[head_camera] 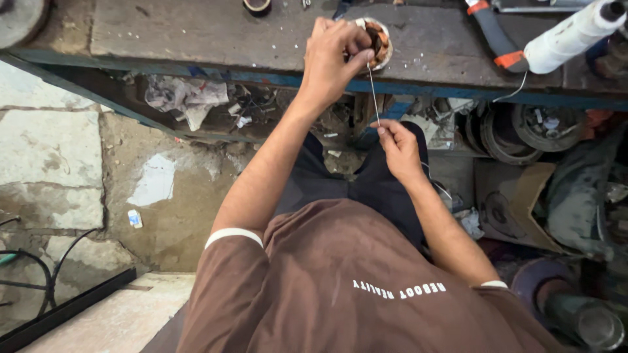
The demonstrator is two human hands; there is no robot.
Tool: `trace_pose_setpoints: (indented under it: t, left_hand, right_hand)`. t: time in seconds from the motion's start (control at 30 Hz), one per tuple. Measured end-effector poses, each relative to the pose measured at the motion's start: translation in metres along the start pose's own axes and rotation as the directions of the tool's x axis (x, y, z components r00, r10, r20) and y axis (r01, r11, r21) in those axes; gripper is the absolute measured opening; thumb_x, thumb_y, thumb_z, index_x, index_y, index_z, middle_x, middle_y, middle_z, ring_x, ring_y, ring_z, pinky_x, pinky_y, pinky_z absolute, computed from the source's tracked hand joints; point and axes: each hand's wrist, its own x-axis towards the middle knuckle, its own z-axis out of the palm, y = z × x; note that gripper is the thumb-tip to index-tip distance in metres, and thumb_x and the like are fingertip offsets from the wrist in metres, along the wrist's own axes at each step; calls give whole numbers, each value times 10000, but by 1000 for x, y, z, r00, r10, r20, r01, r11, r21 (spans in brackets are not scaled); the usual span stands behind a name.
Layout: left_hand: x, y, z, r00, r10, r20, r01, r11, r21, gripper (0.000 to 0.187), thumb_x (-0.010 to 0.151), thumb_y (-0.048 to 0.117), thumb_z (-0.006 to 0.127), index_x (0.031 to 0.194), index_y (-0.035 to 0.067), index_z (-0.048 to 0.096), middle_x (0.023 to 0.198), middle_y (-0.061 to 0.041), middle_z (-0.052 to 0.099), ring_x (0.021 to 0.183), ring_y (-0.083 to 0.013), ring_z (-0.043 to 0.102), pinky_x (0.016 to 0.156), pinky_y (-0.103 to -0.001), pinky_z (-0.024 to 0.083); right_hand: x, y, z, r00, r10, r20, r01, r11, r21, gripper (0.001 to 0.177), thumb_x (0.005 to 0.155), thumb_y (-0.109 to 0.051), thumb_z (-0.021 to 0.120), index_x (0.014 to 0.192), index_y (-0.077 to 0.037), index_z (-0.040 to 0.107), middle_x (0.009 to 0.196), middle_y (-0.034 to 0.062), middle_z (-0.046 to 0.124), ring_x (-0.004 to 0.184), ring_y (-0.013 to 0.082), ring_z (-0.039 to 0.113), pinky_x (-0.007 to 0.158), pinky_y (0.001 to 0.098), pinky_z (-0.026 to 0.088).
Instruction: The person winds white insulated wire around a motor stator core, threading it through slots and pulling it taut. The person repeatedly adjusts the wire path and tension by hand while seated at a cluttered workbench.
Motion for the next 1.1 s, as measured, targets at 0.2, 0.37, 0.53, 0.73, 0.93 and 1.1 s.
trace_pose_setpoints:
  t: [0.2,0.37,0.53,0.73,0.93,1.1]
  left_hand:
    - [9,0,6,1000,-31,4,30,996,82,226,750,191,880,871,141,696,626,19,570,812,-238,546,727,-395,444]
    - [5,-1,2,998,-53,-12,54,998,19,184,808,140,861,898,121,701,715,6,613,820,-237,549,758,-386,456]
    - [1,9,3,998,-58,-35,62,991,119,215,766,125,853,925,110,709,861,6,620,915,-251,559,786,-393,450]
    - [-15,20,5,997,39,-59,-30,988,154,188,819,170,871,951,154,739,1072,19,630,1098,-252,565,909,-425,433]
    - [-33,15,10,989,64,-133,-45,989,140,164,873,141,848,1013,143,763,1222,-26,636,1261,-284,538,1044,-428,452]
    - [-38,15,10,989,30,-145,-11,992,129,184,905,105,831,1066,140,749,1274,-20,643,1311,-285,532,1091,-433,460]
  right_hand:
    - [2,3,-6,999,-32,-14,32,999,15,162,1080,-76,555,1160,-12,680,738,-76,471,642,16,396,563,207,320]
    - [0,11,-10,1000,-14,-2,14,999,49,169,1084,-70,547,1172,-4,676,747,-74,474,638,18,390,561,207,317]
    - [3,14,-8,1000,11,5,-12,996,87,166,1084,-63,551,1178,-6,675,752,-74,482,640,17,395,562,204,328]
    - [0,8,-8,1000,10,-30,-9,999,33,162,1080,-136,582,1054,-19,691,733,-87,502,643,6,406,568,196,323]
    - [-7,-4,-12,993,86,-76,-79,993,87,263,1066,-195,637,853,-42,618,704,-79,492,626,9,393,556,202,292]
    - [-16,-48,-17,970,-233,-72,237,970,52,219,1042,-135,671,868,-34,584,1017,44,583,845,101,523,761,254,424]
